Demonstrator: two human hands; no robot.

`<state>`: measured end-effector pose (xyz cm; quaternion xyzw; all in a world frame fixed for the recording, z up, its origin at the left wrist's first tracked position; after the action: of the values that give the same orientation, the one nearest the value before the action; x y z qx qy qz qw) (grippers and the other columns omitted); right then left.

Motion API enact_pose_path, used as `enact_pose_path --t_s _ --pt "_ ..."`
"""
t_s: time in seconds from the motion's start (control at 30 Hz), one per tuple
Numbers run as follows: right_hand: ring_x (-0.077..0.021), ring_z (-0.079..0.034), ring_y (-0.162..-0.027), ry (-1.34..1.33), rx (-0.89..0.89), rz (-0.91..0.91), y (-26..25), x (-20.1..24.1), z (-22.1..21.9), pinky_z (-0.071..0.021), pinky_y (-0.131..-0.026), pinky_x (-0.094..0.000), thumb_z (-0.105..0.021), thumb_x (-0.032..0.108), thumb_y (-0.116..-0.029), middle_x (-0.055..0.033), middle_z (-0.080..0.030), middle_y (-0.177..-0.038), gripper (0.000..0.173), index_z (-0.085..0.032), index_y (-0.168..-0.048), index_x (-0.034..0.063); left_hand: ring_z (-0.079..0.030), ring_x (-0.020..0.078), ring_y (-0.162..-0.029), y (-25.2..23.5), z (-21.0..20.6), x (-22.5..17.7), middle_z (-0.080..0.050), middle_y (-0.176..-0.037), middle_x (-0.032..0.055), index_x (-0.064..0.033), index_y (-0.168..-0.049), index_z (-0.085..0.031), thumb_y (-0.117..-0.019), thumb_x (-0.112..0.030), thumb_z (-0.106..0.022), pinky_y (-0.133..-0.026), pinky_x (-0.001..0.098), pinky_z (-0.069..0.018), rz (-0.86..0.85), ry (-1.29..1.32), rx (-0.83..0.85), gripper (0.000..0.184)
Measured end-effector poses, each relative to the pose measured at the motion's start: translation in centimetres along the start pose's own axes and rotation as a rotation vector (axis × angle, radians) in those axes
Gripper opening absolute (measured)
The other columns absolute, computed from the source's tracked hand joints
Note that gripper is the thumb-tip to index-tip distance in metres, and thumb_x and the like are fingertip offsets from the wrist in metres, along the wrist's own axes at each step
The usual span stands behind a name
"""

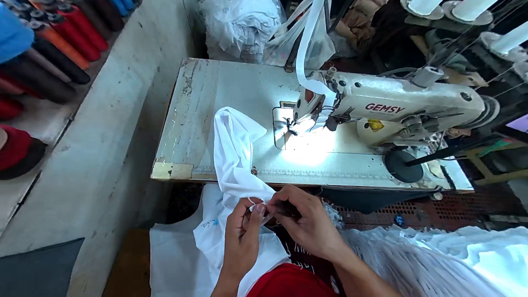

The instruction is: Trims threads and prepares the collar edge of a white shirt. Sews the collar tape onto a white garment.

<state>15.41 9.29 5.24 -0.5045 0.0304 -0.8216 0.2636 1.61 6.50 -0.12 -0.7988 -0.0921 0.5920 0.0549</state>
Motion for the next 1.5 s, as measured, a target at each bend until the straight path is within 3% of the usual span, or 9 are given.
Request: enact_pose_path --t_s 0.1,0.2,0.4,0.53,0.7,0.87,1.33,1.43,1.5 --pt "0.0005 -0.061 -0.078 -0.205 -0.061 -0.059 -0.1 -0.9 1.6 -0.0523 -0.067 -0.0146 -0.064 0.015 -0.1014 0.001 -0.066 -0.092 0.012 -0.067 -0.103 0.0039 -0.07 0.0091 -0.086 0.0 0.3 0.3 -0.07 -0.096 -0.0017 -0.0078 -0.112 -0.064 -0.1076 -0.018 -0.052 -0.082 0.0313 -0.061 0.003 -0.002 -0.015 0.016" --pt "0.0043 -0.056 -0.072 -0.201 -0.159 -0.079 -0.1 -1.4 3.6 -0.0475 -0.061 -0.0116 -0.064 0.017 -0.1016 0.0069 -0.064 -0.087 0.01 -0.067 -0.102 0.0078 -0.07 0.0091 -0.087 0.0 0.7 0.5 -0.07 -0.097 -0.0018 -0.0086 -0.113 -0.064 -0.1074 -0.017 -0.052 -0.082 0.0317 -0.061 0.017 0.014 -0.027 0.016" --pt "-0.0018 -0.061 -0.081 -0.041 -0.007 0.057 -0.3 0.3 0.8 -0.0529 -0.071 -0.0148 -0.068 0.016 -0.0991 -0.0024 -0.067 -0.094 0.015 -0.073 -0.106 0.004 -0.069 0.008 -0.087 -0.1 0.4 0.3 -0.07 -0.097 -0.002 -0.0089 -0.113 -0.065 -0.1072 -0.017 -0.052 -0.082 0.0294 -0.0602 0.012 0.031 -0.013 0.016" --pt "-0.0039 -0.06 -0.081 0.037 0.051 0.094 -0.4 0.4 -0.2 -0.0522 -0.07 -0.0166 -0.061 0.015 -0.1006 -0.004 -0.063 -0.094 0.013 -0.067 -0.106 0.0046 -0.068 0.0067 -0.085 -0.1 0.4 0.0 -0.07 -0.095 -0.0026 -0.0084 -0.113 -0.064 -0.1074 -0.016 -0.052 -0.081 0.0278 -0.0597 0.005 0.021 -0.008 0.016" --pt "0.0043 -0.055 -0.075 -0.084 -0.144 0.014 -0.9 -0.2 3.1 -0.0476 -0.064 -0.0104 -0.055 0.016 -0.1056 0.0031 -0.059 -0.09 0.014 -0.063 -0.104 0.0046 -0.069 0.0087 -0.087 -0.1 0.9 0.0 -0.07 -0.098 -0.0013 -0.0079 -0.113 -0.063 -0.1076 -0.016 -0.051 -0.081 0.03 -0.0607 0.001 0.024 -0.023 0.015" --pt "-0.002 -0.06 -0.079 0.039 0.0 0.104 -1.1 0.7 0.9 -0.0521 -0.069 -0.0148 -0.063 0.017 -0.1014 -0.0035 -0.065 -0.092 0.016 -0.071 -0.105 0.0034 -0.068 0.0066 -0.084 -0.3 0.7 -0.2 -0.069 -0.096 -0.0031 -0.0092 -0.114 -0.064 -0.1074 -0.017 -0.052 -0.079 0.0277 -0.0598 -0.01 0.013 -0.01 0.016" --pt "-0.0056 -0.057 -0.073 0.171 0.085 0.136 -1.3 0.2 -0.9 -0.0488 -0.061 -0.0181 -0.064 0.02 -0.0949 -0.0047 -0.061 -0.088 0.016 -0.066 -0.099 0.005 -0.066 0.0059 -0.088 -0.7 0.3 -2.1 -0.068 -0.098 0.0022 -0.0032 -0.105 -0.066 -0.1075 -0.017 -0.052 -0.079 0.0224 -0.0573 -0.198 -0.408 0.079 0.02" --pt "-0.0025 -0.054 -0.073 0.028 -0.02 0.146 -1.1 -0.2 0.5 -0.0475 -0.062 -0.0151 -0.06 0.018 -0.0983 -0.0038 -0.057 -0.088 0.015 -0.06 -0.1 0.0039 -0.066 0.0058 -0.084 -0.8 0.7 -1.5 -0.067 -0.094 0.0 -0.003 -0.108 -0.063 -0.1085 -0.016 -0.049 -0.077 0.0242 -0.0582 -0.132 -0.271 0.049 0.019" --pt "0.0016 -0.054 -0.077 -0.116 -0.131 0.127 -0.9 -0.4 3.0 -0.0474 -0.064 -0.0134 -0.054 0.021 -0.1037 0.002 -0.057 -0.092 0.013 -0.059 -0.101 0.0098 -0.066 0.0054 -0.081 -0.7 1.8 -1.0 -0.067 -0.092 -0.002 -0.0039 -0.11 -0.061 -0.1088 -0.016 -0.048 -0.075 0.0251 -0.0591 -0.09 -0.211 -0.015 0.018"
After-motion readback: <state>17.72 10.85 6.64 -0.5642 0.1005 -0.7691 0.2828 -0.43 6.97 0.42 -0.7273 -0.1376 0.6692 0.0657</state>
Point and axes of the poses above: each hand's wrist, its own y-axis away from the middle knuckle, its own z-axis out of the back of the hand, x = y × z, the point moved 9 cm from there along -y, towards the middle knuckle
